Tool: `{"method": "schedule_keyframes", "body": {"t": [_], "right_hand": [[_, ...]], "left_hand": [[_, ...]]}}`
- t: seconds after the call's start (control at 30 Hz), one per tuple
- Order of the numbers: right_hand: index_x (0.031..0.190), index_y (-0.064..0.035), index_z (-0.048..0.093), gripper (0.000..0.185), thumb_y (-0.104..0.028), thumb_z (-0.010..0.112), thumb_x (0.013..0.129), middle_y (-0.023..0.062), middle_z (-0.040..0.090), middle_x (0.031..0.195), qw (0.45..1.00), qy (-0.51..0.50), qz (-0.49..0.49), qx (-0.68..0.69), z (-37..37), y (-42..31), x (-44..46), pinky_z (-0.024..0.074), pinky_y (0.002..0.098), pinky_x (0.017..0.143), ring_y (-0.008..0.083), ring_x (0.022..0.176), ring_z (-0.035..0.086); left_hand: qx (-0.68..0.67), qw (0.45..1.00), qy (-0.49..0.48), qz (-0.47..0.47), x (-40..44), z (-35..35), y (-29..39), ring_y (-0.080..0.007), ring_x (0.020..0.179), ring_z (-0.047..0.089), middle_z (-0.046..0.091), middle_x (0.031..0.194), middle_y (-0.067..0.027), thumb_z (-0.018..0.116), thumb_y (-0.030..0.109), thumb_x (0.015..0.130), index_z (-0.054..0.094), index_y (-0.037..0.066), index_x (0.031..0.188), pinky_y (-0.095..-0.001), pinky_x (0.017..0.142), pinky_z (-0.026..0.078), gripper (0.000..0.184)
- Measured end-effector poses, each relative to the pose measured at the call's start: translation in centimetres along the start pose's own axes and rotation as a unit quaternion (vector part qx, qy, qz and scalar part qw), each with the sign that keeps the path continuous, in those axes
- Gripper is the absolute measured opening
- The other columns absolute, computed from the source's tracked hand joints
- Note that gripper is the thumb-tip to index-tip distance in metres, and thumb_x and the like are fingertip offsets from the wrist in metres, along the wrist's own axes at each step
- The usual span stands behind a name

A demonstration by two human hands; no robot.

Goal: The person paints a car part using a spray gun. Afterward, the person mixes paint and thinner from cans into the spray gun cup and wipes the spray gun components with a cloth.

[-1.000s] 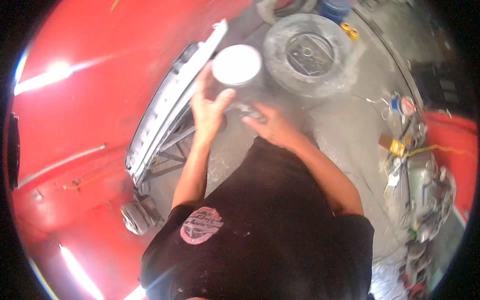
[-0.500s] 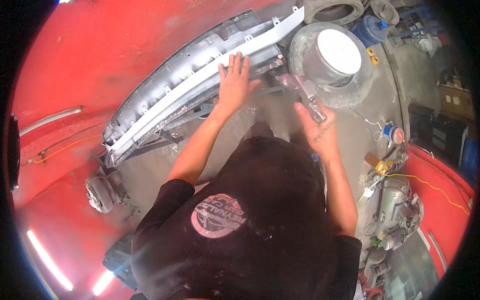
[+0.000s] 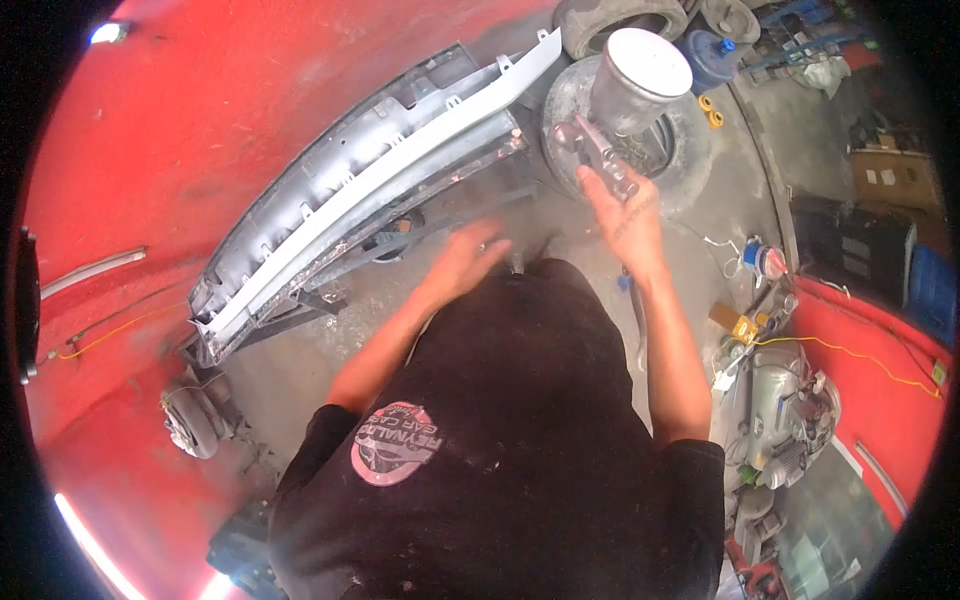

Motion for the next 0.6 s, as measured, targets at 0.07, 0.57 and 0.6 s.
{"method": "schedule_keyframes", "body": {"t": [0.07,0.57,0.6], "right_hand": [[0.088,-0.0016,0.07,0.039,-0.039,0.071,0.099,0.0005,0.055,0.059,1.0,0.007,-0.005,-0.003,-1.0,0.3,0.8,0.0391,0.0303,0.048,0.0098,0.05,0.05],[0.096,0.0005,0.072,0.031,-0.031,0.076,0.095,-0.0003,0.059,0.066,0.996,-0.059,-0.072,0.009,-3.8,0.3,3.4,0.0412,0.0314,0.054,0.0091,0.06,0.049],[0.096,0.001,0.072,0.032,-0.031,0.076,0.095,0.0,0.059,0.066,0.996,-0.061,-0.066,0.005,-4.2,0.2,3.7,0.0413,0.0315,0.054,0.0092,0.06,0.049]], "left_hand": [[-0.106,0.992,-0.066,-0.026,1.3,1.9,2.2,-0.0358,0.118,0.067,0.071,0.126,-0.0204,0.066,0.028,0.102,0.067,0.0,0.131,-0.0421,0.103,0.051,0.04],[-0.518,0.826,-0.217,-0.053,8.9,10.7,12.6,-0.0214,0.098,0.072,0.074,0.112,-0.0129,0.061,0.015,0.106,0.07,-0.002,0.125,-0.0377,0.087,0.06,0.027],[-0.542,0.813,-0.206,-0.051,9.2,11.0,12.7,-0.0213,0.096,0.073,0.073,0.113,-0.0116,0.061,0.015,0.106,0.069,-0.002,0.126,-0.0374,0.085,0.061,0.027]]}}
Point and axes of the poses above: each hand's wrist, its own x-axis towards the middle knuckle, its own z-axis out of the palm, y = z × x, the point moved 4 cm from there along x, towards the middle knuckle
